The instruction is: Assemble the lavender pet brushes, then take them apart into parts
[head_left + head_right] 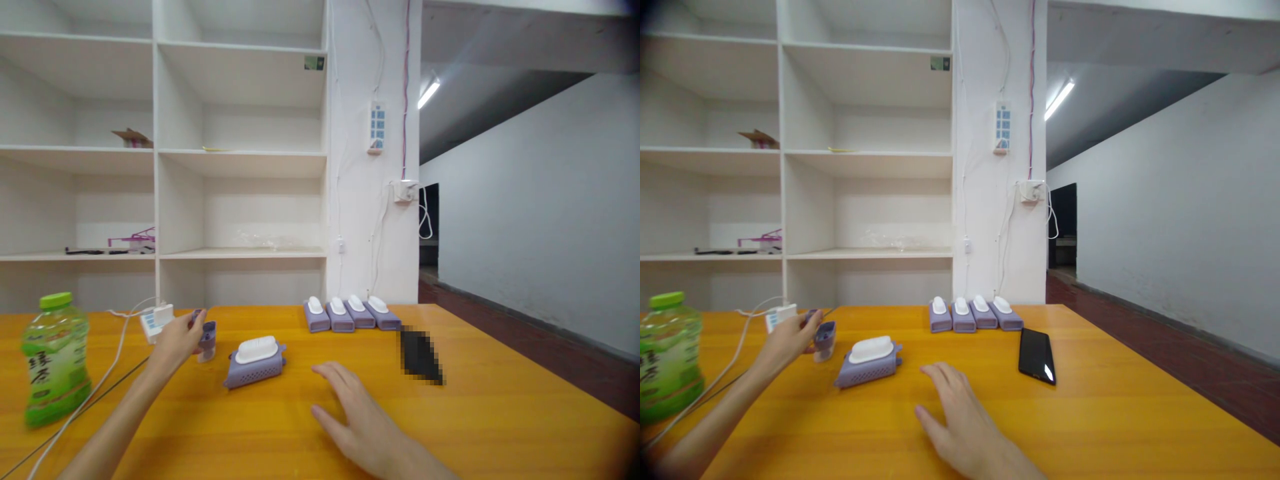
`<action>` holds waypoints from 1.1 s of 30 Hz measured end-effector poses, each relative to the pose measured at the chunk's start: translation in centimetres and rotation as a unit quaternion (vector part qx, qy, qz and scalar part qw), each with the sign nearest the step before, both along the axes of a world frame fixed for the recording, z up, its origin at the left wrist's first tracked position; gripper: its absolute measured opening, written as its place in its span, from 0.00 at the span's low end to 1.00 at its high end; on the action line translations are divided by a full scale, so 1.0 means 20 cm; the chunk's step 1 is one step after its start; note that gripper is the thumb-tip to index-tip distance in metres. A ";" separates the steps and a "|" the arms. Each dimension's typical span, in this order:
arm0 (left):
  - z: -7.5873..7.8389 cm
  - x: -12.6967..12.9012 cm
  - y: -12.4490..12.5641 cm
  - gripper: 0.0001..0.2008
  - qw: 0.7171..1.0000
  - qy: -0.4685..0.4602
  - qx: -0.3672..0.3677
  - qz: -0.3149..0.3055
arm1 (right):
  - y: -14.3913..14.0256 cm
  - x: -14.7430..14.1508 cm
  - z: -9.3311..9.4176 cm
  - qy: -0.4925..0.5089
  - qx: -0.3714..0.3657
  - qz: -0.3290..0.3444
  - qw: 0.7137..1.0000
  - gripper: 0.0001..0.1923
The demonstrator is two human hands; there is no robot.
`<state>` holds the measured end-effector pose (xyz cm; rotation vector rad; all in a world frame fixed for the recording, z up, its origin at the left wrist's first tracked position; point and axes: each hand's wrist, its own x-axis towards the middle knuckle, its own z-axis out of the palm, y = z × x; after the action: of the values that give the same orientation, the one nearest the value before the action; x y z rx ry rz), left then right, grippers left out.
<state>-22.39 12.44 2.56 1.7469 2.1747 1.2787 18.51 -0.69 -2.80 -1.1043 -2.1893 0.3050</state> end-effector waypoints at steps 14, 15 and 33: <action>0.00 -0.05 0.00 0.23 0.997 -0.001 0.028 -0.078 | -0.01 0.00 0.02 -0.007 0.004 0.013 1.000 0.27; 0.00 -0.06 0.00 0.22 0.997 0.011 0.039 -0.067 | -0.01 0.00 0.02 -0.007 0.004 0.014 1.000 0.26; -0.16 -0.11 0.04 0.21 0.954 0.226 0.189 -0.064 | -0.02 0.00 0.01 0.001 -0.019 0.028 0.999 0.27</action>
<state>-24.55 13.14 -0.61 2.5029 2.0677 1.4539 18.56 -1.17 -2.56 -1.0636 -2.2254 0.3741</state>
